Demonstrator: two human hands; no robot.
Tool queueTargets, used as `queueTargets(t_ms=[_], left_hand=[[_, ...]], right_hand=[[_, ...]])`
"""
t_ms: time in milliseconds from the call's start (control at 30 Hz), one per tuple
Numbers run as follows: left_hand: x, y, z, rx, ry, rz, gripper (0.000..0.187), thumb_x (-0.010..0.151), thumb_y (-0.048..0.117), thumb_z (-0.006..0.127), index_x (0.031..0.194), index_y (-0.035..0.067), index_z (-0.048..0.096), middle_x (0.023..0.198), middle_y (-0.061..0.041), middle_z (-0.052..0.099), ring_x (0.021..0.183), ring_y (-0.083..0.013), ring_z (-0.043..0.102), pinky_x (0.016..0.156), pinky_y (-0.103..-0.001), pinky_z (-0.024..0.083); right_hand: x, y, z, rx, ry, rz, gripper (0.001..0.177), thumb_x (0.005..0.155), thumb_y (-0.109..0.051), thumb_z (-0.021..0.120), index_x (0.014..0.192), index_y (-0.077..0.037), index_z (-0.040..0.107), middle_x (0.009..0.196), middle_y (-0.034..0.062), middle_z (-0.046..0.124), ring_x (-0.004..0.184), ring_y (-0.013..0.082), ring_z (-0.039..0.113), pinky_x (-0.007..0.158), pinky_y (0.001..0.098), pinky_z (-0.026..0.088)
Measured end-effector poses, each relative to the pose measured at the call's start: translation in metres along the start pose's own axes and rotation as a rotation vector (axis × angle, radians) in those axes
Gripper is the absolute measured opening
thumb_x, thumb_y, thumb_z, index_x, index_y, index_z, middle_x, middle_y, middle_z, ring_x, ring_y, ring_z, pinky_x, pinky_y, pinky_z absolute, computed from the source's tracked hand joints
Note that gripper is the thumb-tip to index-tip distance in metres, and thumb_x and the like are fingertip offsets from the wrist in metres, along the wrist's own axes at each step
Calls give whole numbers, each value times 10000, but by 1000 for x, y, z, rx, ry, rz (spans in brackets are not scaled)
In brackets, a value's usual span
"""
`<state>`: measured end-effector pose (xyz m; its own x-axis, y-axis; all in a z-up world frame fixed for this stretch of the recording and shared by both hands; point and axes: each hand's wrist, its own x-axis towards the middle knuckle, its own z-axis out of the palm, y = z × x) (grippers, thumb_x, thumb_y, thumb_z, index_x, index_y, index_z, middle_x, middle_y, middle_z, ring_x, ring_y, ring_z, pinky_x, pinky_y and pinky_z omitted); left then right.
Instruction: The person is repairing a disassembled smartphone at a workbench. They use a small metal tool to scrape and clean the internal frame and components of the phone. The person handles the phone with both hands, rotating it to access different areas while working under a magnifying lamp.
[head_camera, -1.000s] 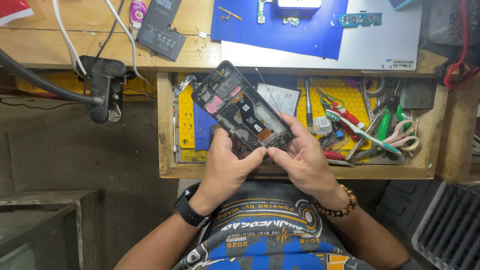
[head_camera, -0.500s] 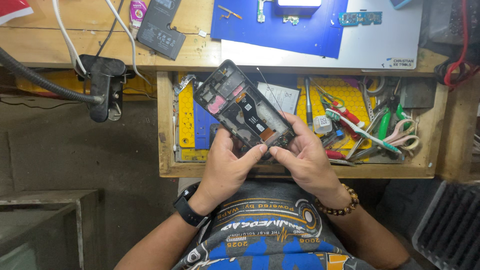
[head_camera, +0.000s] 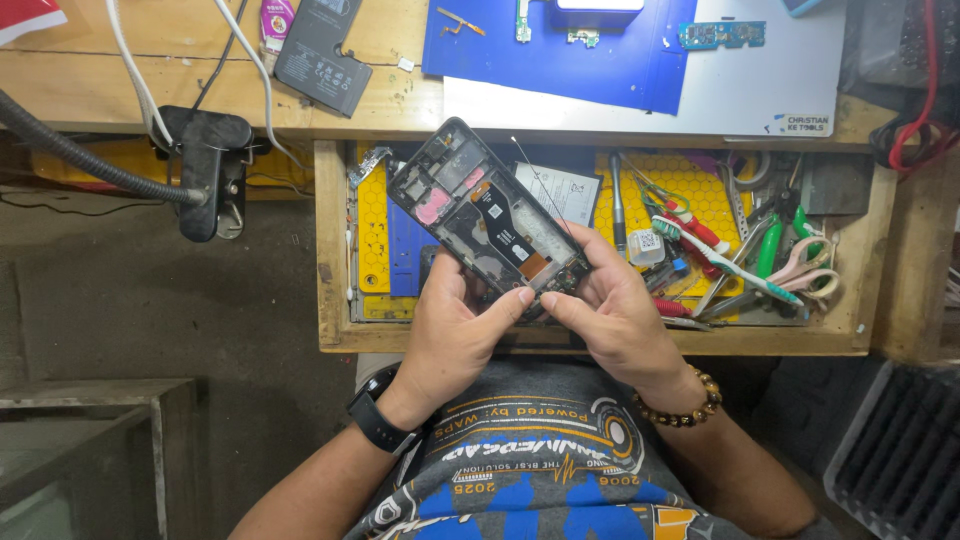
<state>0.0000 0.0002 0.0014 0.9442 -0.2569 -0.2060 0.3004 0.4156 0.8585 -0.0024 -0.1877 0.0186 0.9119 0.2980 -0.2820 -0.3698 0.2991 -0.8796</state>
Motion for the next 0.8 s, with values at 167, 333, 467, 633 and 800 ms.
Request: queueTargets(t_ms=[167, 333, 467, 633, 800], left_hand=[[-1, 2, -1, 10, -1, -9, 487, 939, -14, 692, 1366, -15, 457, 1264, -103, 638, 1170, -164, 643, 1033, -335, 539], [-1, 2, 0, 16, 4, 2, 493, 937, -21, 703, 1368, -20, 463, 1263, -105, 640, 1167, -171, 643, 1029, -335, 540], [-1, 8, -2, 17, -8, 38, 492, 949, -11, 703, 1372, -15, 451, 1277, -99, 638, 1191, -171, 644, 1048, -334, 542], [-1, 15, -2, -25, 33, -13, 491, 933, -5, 697, 1361, 2, 456, 1204, -97, 648, 1084, -168, 670, 928, -333, 579], [0, 17, -3, -39, 40, -8, 443, 950, -21, 695, 1332, -8, 472, 1213, -90, 646, 1083, -159, 670, 942, -322, 575]], right_hand=[[1, -1, -1, -4, -4, 11, 654, 942, 105, 579, 1544, 50, 330, 1420, 142, 558, 1304, 180, 554, 1102, 334, 461], [1, -2, -4, 14, -12, 16, 645, 972, 62, 584, 1566, 52, 334, 1422, 163, 562, 1265, 185, 573, 1053, 329, 494], [-2, -16, -2, -299, 66, -67, 628, 960, 23, 631, 1543, 33, 395, 1336, 133, 565, 1182, 169, 591, 981, 294, 527], [-26, -62, 20, -872, 263, -528, 402, 960, 7, 668, 1339, 20, 535, 1199, 100, 637, 1076, 163, 661, 927, 292, 582], [-63, -98, 27, -1083, 188, -713, 367, 949, 20, 665, 1293, 9, 538, 1171, 94, 644, 1052, 156, 665, 915, 286, 583]])
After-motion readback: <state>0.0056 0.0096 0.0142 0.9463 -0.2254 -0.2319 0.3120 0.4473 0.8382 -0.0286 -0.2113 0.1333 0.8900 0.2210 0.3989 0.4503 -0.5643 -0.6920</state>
